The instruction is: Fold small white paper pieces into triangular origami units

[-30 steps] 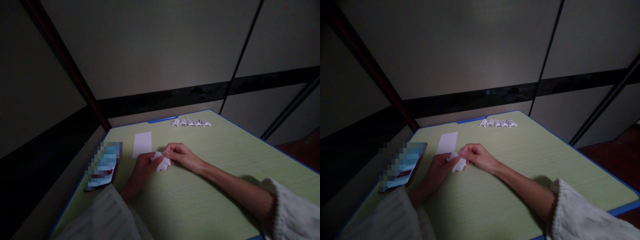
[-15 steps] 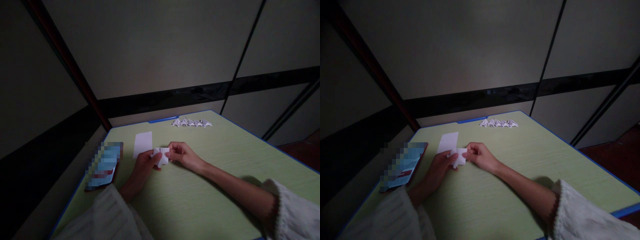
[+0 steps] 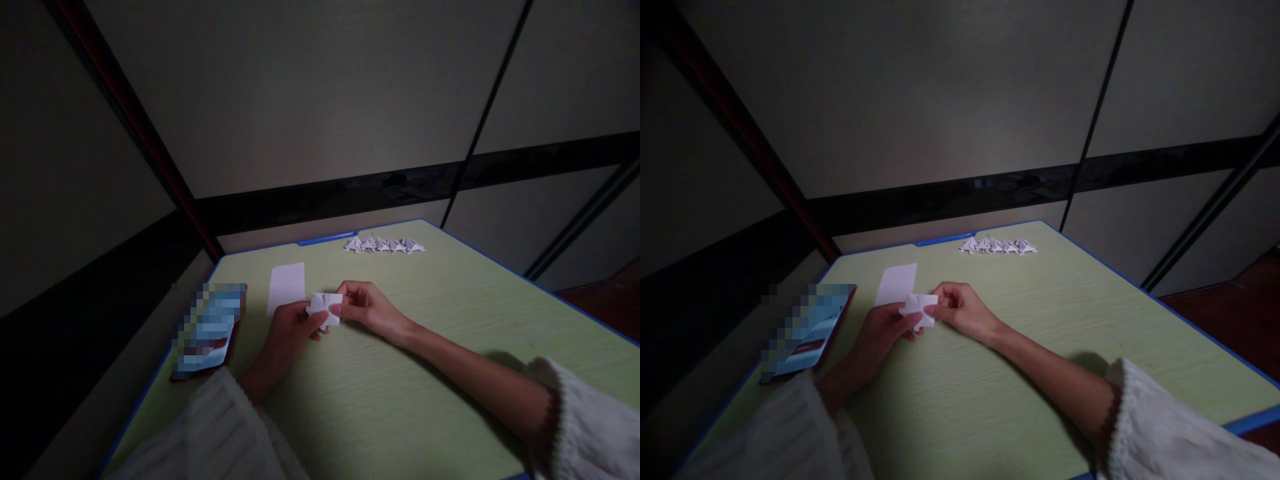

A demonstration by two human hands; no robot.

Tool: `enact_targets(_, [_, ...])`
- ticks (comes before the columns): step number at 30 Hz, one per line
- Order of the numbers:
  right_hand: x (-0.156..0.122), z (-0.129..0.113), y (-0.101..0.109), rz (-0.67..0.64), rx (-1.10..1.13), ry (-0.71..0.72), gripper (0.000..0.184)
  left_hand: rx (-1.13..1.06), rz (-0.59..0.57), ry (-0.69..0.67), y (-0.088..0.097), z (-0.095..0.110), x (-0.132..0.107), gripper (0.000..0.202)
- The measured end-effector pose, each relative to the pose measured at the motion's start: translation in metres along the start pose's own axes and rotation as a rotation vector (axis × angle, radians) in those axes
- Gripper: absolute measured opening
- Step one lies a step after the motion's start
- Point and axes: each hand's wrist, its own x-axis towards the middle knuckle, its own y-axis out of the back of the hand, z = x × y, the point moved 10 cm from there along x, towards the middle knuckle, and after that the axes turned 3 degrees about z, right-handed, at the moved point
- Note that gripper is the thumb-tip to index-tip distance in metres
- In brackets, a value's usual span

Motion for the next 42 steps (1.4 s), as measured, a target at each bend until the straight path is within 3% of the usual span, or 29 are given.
enact_targets(7, [-0.002,-0.004,-0.004,-0.031,0.021,0.013,0.027,0.041,-0.077,-0.009,-0.009,-0.004,0.000,0.013])
enact_targets(16, [0.000,0.002,0.009,0.074,0.074,-0.039,0.026,0.029,-0.109,0.004,-0.012,-0.004,0.000,0.009])
enact_targets(31, [0.002,0.006,0.008,0.075,0.155,-0.051,0.026,-0.052,-0.041,-0.004,-0.001,-0.002,0.002,0.009])
enact_targets(37, [0.002,0.008,0.009,0.069,0.056,-0.051,0.030,-0.059,-0.033,-0.016,0.000,-0.004,0.004,0.010])
enact_targets(39, [0.002,0.008,0.012,0.092,0.008,-0.045,0.030,-0.004,0.014,-0.049,0.005,0.000,0.004,0.009])
enact_targets(42, [0.002,0.000,0.018,0.149,-0.076,0.010,0.030,0.128,0.186,-0.161,0.022,0.013,0.002,0.006])
